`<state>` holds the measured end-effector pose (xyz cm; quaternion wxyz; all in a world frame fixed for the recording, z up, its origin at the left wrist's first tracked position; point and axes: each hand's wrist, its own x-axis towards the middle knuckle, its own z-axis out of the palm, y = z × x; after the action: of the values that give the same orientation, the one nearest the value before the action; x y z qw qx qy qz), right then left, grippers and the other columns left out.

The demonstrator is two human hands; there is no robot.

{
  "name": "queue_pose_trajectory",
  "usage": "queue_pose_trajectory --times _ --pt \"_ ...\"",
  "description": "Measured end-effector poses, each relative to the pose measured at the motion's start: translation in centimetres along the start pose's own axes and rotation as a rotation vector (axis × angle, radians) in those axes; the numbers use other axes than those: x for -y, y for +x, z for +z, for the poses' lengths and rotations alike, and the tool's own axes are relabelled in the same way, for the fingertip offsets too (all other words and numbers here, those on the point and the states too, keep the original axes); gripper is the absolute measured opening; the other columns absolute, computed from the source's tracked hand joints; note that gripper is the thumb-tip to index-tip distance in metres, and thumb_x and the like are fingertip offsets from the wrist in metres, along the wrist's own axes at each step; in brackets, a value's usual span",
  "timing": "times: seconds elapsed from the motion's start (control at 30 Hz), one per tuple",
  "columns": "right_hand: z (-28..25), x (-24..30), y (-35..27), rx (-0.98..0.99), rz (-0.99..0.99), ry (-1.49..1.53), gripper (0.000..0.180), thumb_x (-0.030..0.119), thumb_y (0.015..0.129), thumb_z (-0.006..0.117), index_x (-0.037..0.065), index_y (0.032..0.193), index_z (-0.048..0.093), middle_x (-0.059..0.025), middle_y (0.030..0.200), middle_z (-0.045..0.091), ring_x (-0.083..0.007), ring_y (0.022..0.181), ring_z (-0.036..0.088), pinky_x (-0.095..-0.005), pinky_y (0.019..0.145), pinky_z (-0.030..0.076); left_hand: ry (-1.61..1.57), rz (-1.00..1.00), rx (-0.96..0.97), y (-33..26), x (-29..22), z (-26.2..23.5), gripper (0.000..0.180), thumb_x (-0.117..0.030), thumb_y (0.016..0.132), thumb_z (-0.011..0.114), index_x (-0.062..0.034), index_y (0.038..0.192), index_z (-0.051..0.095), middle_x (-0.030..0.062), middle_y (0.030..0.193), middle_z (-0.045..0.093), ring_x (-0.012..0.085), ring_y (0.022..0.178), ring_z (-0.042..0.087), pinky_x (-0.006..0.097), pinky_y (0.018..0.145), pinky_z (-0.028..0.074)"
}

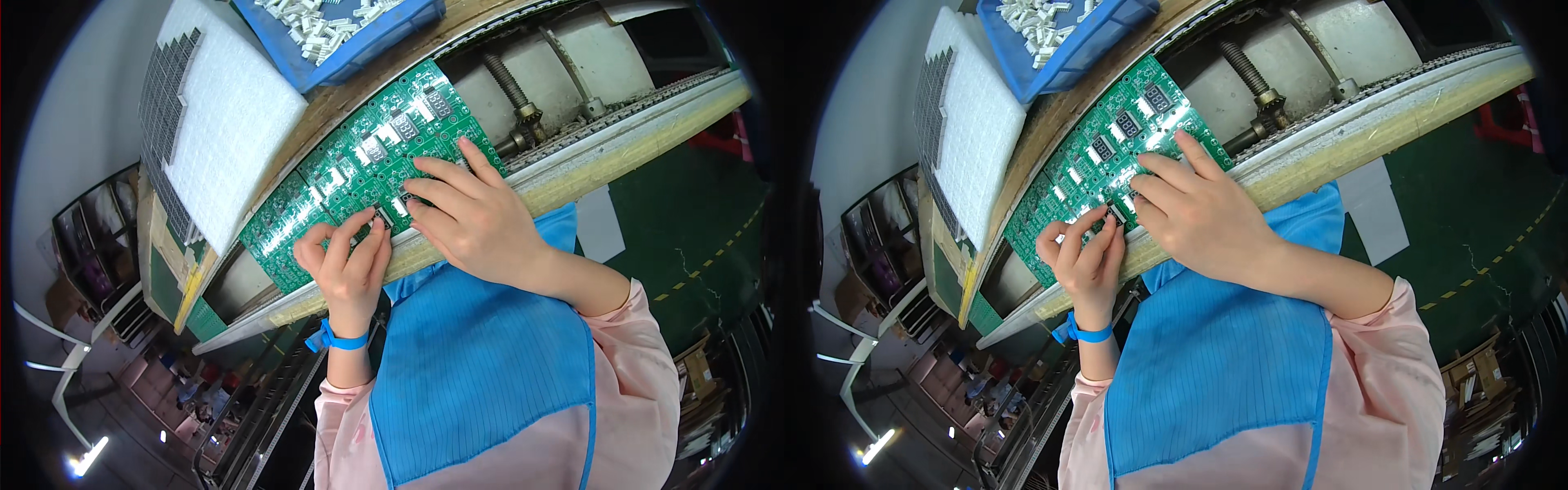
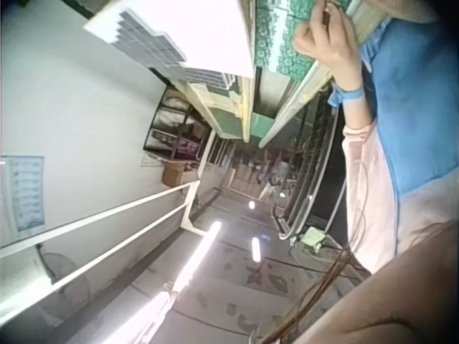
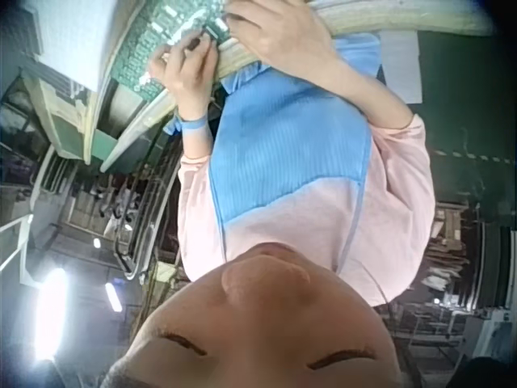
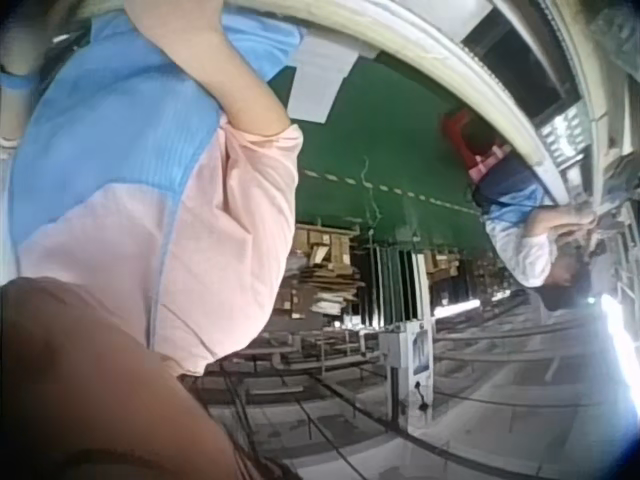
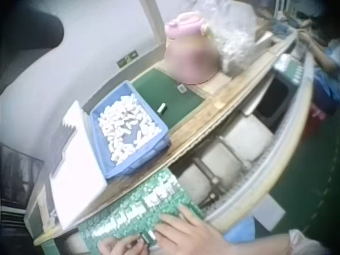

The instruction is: The person assembles green circuit boards by hand, picking small white and black electronic components from a blue tray and inserting them into designated slots on the boards. The person works at a factory workstation, handling the components one by one and placing them onto the circuit boards which are arranged on a wooden jig.

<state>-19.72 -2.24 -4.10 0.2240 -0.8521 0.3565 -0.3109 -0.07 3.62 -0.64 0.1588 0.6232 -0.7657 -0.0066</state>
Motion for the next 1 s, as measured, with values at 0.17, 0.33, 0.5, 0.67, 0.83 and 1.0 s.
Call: queue_pose_trajectory --times 0.17,0.33,0.5,0.67,0.83,1.0 --pt "0.0 0.0 0.1 -0.025 0.001 0.009 0.014 0.014 0.082 0.070 0.004 0.092 0.072 -0.0089 0.110 0.068 -0.0274 0.121 0.060 -0.0583 0.111 0.039 -0.047 0.002 0.028 0.2 0.6 -0.2 0.021 -0.004 0.068 0.085 -0.0094 0.086 0.077 0.0003 0.105 0.075 0.0258 0.095 0.050 0.037 0.087 0.040" --pt "-0.1 0.0 0.0 -0.004 0.001 0.003 0.015 0.015 0.083 0.070 0.004 0.094 0.073 -0.0087 0.112 0.069 -0.0273 0.121 0.060 -0.0590 0.111 0.037 -0.042 0.019 0.020 0.2 0.6 -0.2 0.020 -0.003 0.067 0.085 -0.0089 0.084 0.076 0.0008 0.103 0.075 0.0256 0.094 0.049 0.036 0.086 0.041" --pt "-0.2 0.0 0.1 -0.010 0.007 0.001 0.016 0.014 0.084 0.067 0.003 0.093 0.074 -0.0092 0.111 0.069 -0.0270 0.121 0.061 -0.0587 0.112 0.037 -0.076 0.034 0.049 0.6 1.2 -0.2 0.020 -0.003 0.066 0.085 -0.0086 0.083 0.076 0.0013 0.103 0.075 0.0255 0.094 0.049 0.037 0.086 0.041" --pt "0.0 0.0 0.0 -0.022 0.009 0.008 0.016 0.014 0.084 0.066 0.003 0.093 0.074 -0.0094 0.112 0.069 -0.0266 0.121 0.061 -0.0588 0.112 0.036 -0.075 0.042 0.086 0.7 1.3 -0.5 0.018 -0.003 0.065 0.085 -0.0083 0.080 0.076 0.0012 0.103 0.075 0.0257 0.094 0.048 0.037 0.085 0.041" --pt "-0.2 -0.1 0.1 0.004 0.009 0.006 0.016 0.014 0.085 0.066 0.003 0.094 0.074 -0.0094 0.112 0.069 -0.0266 0.121 0.061 -0.0592 0.112 0.036 -0.099 0.047 0.109 1.0 1.5 -0.7 0.018 -0.004 0.065 0.085 -0.0084 0.079 0.075 0.0009 0.103 0.074 0.0260 0.093 0.048 0.037 0.084 0.041" --pt "-0.1 0.0 0.1 0.010 0.016 0.009 0.017 0.015 0.085 0.066 0.003 0.095 0.074 -0.0091 0.113 0.069 -0.0265 0.122 0.061 -0.0608 0.111 0.036 -0.082 0.074 0.121 1.3 1.5 -0.9 0.018 -0.005 0.065 0.085 -0.0086 0.079 0.074 0.0007 0.102 0.074 0.0261 0.093 0.049 0.038 0.084 0.040"
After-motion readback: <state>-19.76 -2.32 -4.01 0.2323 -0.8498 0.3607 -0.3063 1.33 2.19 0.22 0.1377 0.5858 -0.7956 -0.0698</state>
